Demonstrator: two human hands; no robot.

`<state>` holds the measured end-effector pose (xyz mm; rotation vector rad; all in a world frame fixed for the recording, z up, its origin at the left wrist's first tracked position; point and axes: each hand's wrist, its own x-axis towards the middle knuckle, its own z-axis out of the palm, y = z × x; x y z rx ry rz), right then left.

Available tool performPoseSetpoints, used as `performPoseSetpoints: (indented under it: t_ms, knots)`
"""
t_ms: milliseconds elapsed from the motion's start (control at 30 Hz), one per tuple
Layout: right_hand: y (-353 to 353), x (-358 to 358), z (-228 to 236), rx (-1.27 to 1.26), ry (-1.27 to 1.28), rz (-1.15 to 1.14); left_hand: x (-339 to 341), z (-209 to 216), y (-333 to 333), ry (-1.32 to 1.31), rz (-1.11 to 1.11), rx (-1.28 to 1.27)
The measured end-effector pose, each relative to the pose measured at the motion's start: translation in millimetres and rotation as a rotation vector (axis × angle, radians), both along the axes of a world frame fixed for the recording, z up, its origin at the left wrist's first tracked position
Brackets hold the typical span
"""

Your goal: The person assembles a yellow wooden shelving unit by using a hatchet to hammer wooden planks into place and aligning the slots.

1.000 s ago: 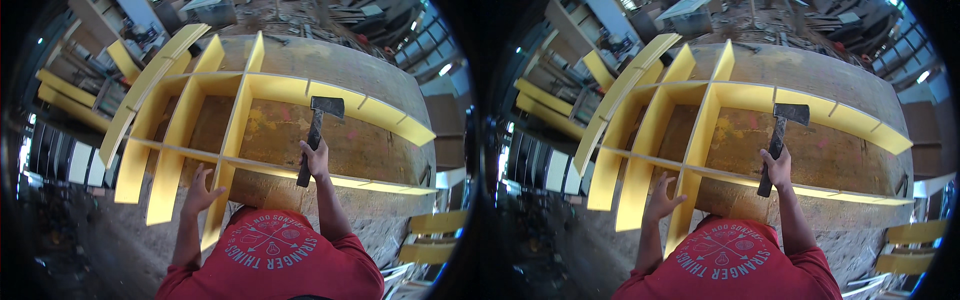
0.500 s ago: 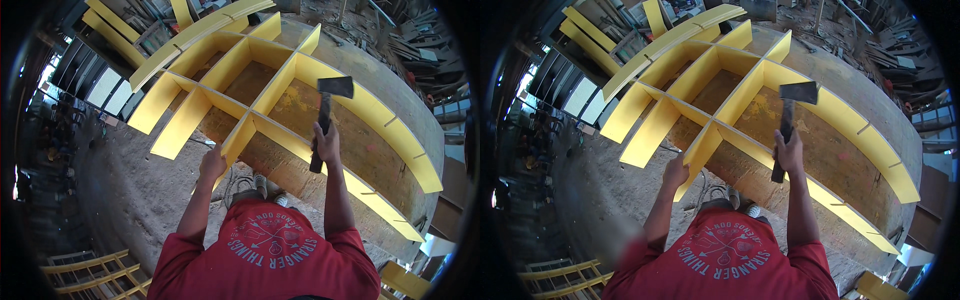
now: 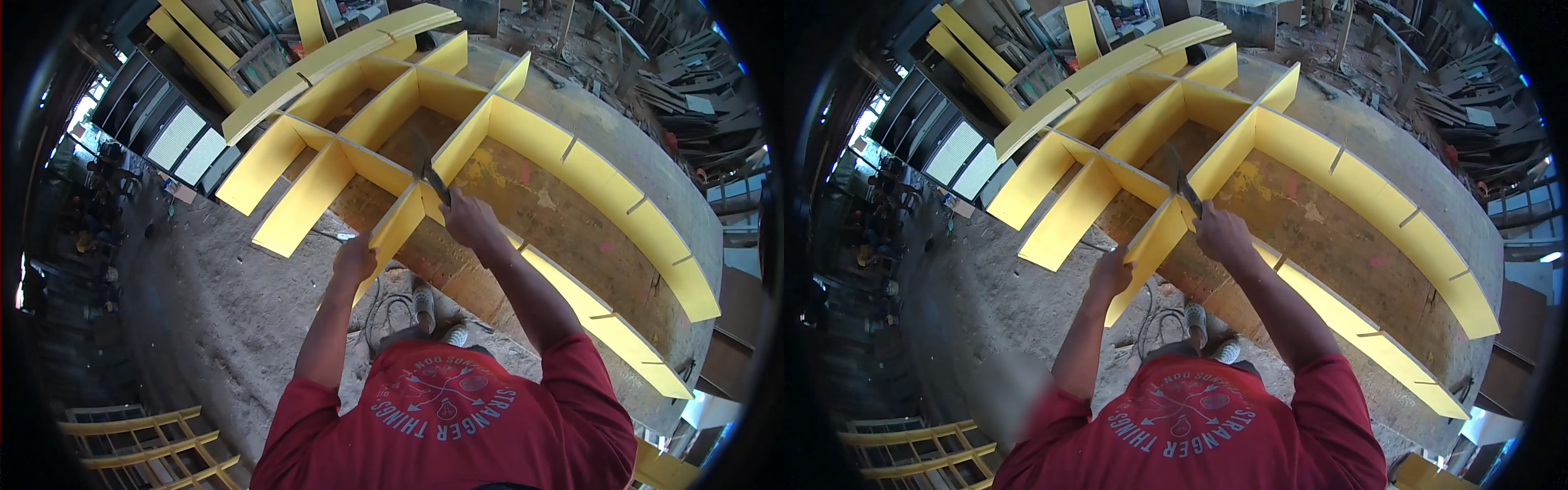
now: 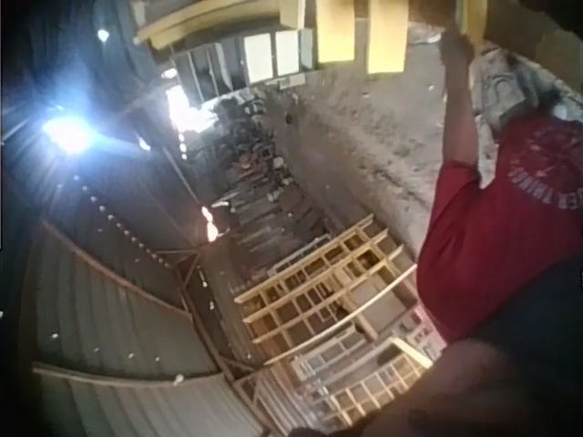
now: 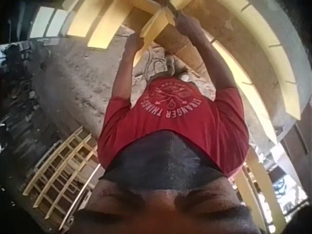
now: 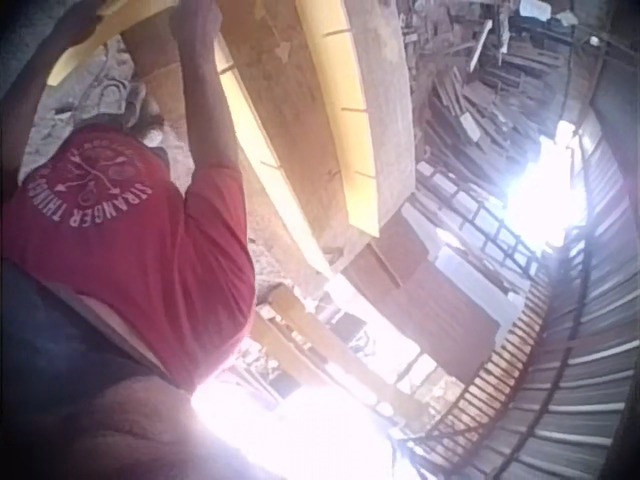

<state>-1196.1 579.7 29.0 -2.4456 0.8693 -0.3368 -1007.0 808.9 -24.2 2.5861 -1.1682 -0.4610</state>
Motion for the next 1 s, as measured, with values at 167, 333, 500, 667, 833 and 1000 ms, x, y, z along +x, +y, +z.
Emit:
performPoseSetpoints:
  t_ms: [167,333,500,667,833,1000]
  knots:
    - [28,2,37,0.011,-0.114,-0.001,0,-3,3,-0.019,-0.023,-0.017]
    - [28,-12,6,-0.018,0.006,0.013,-1,7,-1,0.009,-0.013,0.017]
    - [34,-18,-10,0.030,0.069,-0.001,-1,13,-7,0.017,0.003,0.038]
    - [24,-20,-5,-0.007,0.081,0.035,1,13,-5,0.026,0.016,0.045]
    - [39,-25,-13,0.066,0.085,-0.020,3,5,0,0.016,-0.025,0.017]
    - [41,-23,-26,0.083,0.027,-0.088,5,-1,1,0.000,-0.039,-0.034]
